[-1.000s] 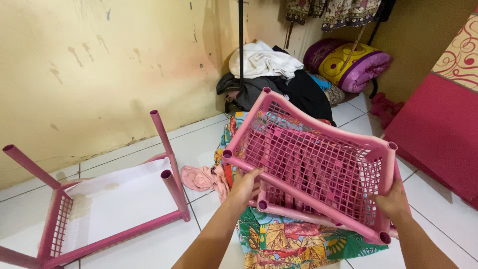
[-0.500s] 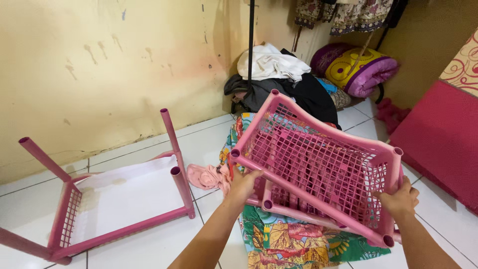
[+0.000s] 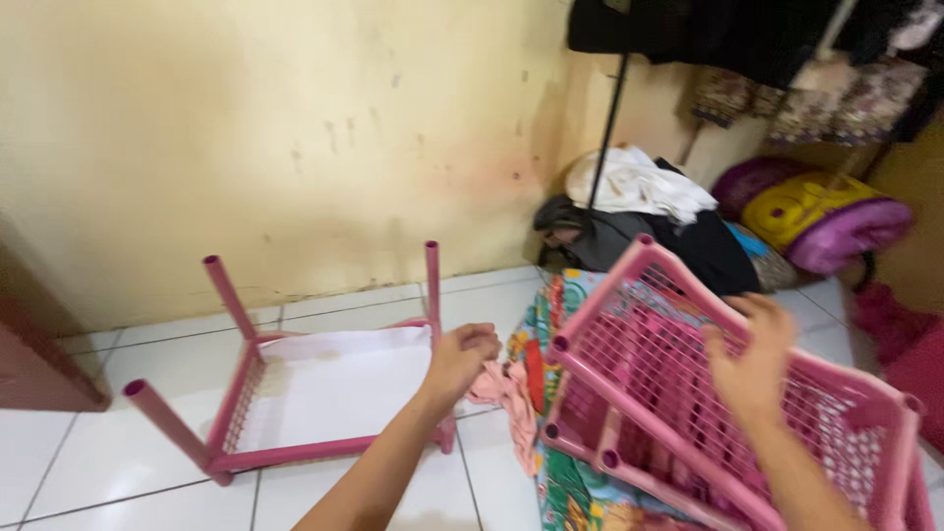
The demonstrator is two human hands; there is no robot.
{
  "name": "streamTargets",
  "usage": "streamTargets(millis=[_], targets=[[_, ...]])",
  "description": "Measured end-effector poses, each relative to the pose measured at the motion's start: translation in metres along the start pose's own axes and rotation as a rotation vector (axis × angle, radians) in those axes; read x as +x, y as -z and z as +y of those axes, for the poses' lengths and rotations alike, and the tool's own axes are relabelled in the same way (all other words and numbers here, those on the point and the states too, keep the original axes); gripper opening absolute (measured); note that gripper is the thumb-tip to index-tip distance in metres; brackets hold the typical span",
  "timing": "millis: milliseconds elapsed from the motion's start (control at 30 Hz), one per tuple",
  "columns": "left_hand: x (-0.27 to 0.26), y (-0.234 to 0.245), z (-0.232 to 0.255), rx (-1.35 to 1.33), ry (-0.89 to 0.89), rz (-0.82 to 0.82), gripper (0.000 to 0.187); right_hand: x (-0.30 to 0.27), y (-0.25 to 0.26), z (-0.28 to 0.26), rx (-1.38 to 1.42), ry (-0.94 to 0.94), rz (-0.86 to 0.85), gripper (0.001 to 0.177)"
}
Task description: The person assembles a pink plastic storage rack by inserting vertical poles into the corners of two basket frames and connecting them. The person repeatedly adjusts the poles and frames to secure the structure.
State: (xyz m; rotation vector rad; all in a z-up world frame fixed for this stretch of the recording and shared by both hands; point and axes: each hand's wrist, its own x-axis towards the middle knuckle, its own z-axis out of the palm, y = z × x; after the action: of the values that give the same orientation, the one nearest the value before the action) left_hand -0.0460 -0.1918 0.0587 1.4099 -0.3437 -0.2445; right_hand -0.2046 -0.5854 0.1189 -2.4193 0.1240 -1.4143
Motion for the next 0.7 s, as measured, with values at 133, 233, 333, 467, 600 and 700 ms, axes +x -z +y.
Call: streamTargets(millis=[133, 233, 333, 467, 600, 700], targets=[[-0.015, 0.075, 0.032, 0.039, -0.017, 0.237, 0.037, 0.004, -0.090, -0.110, 0.286, 0.155, -0.180, 0.050], [-0.028, 0.126, 0.023, 0.229, -0.005, 0.403, 0.031, -0.028, -0.157, -0.165, 0.481, 0.105, -0.465, 0.063], [-0.046, 0.171, -0.021, 0.469, 0.017, 0.481, 0.029, -0.087, -0.221, -0.198, 0.407, -0.277, -0.806, 0.081], [-0.072, 0.216, -0.107, 0.763, 0.099, 0.470, 0.044, -0.161, -0.296, -0.210, 0.529, -0.591, -0.814, 0.082], [-0.093, 0.242, -0.174, 1.068, 0.402, 0.300, 0.071, -0.197, -0.334, -0.207, 0.593, -0.665, -0.651, 0.050], [-0.104, 0.261, -0.193, 1.246, 0.565, 0.136, 0.092, -0.189, -0.345, -0.218, 0.650, -0.659, -0.534, 0.034]])
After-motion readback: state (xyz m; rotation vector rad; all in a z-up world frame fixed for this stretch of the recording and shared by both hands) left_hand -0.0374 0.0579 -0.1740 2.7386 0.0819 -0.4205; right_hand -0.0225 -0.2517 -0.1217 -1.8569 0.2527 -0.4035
